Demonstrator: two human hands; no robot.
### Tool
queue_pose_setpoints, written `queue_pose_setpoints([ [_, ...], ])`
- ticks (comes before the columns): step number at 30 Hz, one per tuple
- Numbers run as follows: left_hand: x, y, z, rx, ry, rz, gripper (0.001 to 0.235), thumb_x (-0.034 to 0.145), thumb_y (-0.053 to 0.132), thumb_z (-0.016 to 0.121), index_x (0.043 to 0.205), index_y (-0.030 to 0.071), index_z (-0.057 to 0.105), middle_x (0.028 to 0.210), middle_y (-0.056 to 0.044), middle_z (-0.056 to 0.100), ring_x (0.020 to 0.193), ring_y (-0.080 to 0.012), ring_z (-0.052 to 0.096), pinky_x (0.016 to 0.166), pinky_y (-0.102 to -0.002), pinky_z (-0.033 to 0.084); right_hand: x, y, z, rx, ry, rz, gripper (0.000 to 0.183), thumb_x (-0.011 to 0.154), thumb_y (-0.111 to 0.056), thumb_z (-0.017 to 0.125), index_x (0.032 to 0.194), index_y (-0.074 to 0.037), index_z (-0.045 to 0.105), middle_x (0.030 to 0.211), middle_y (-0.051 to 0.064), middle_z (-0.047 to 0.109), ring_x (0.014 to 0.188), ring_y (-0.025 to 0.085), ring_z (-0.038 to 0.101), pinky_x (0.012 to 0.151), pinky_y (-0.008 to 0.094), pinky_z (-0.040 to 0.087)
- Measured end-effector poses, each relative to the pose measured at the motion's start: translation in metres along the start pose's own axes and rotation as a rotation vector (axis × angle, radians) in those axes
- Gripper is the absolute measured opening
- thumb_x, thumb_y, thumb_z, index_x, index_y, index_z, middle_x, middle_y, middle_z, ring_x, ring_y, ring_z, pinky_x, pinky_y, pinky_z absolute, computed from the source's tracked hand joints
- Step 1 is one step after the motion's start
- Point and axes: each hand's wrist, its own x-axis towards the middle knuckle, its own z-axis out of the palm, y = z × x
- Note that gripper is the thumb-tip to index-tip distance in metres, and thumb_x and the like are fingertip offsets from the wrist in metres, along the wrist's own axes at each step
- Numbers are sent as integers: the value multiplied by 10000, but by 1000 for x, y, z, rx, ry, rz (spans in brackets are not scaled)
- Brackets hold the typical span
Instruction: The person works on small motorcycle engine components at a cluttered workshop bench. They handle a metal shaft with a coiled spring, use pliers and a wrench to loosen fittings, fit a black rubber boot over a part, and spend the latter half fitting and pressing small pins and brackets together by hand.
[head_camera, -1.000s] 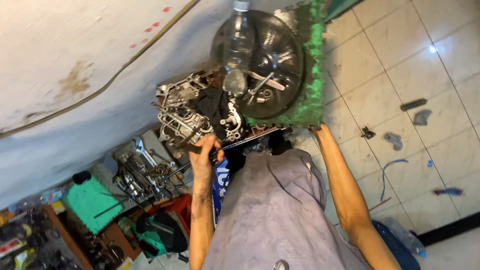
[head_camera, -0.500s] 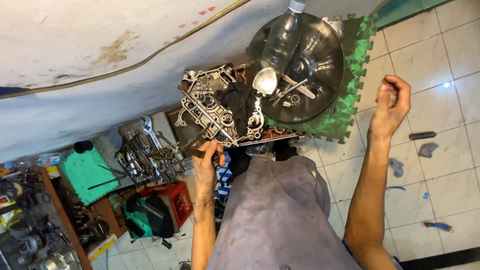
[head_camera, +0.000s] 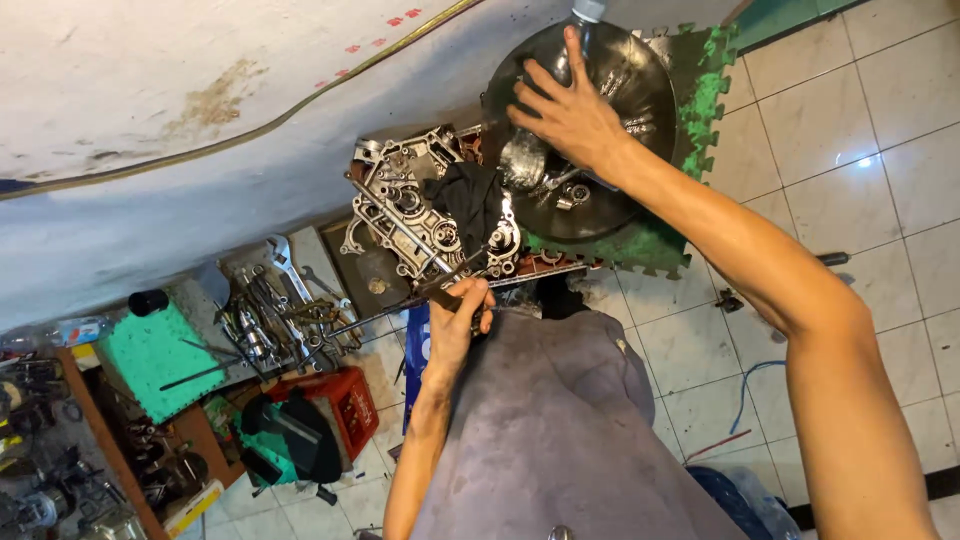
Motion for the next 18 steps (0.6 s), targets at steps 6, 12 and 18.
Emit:
queue_pose_setpoints([
  [6, -9, -4, -15, 11, 55, -4, 342, 1016, 254, 631, 791, -4, 644, 633, -34, 582, 515, -95, 532, 496, -236, 390, -30, 36, -46, -105, 62, 164, 675, 842, -100, 719, 1492, -192, 562, 1535, 82, 491, 1541, 322, 311, 1177, 746, 10],
  [12, -7, -7, -47, -92, 185, 17, 298, 996, 229, 623, 817, -9, 628, 702, -49, 594, 512, -118, 539, 468, -258, 393, -37, 34, -64, -70, 139, 184, 552, 872, -137, 725, 1403, -85, 584, 1420, 120, 504, 1528, 347, 326, 1186, 769, 22],
  [18, -15, -2, -67, -188, 308, 135, 323, 1020, 231, 616, 813, -17, 606, 719, -69, 594, 522, -127, 537, 500, -266, 432, -27, 0, -77, -123, -111, 59, 720, 781, -234, 738, 1476, -134, 576, 1533, 117, 492, 1585, 386, 242, 1139, 782, 16],
])
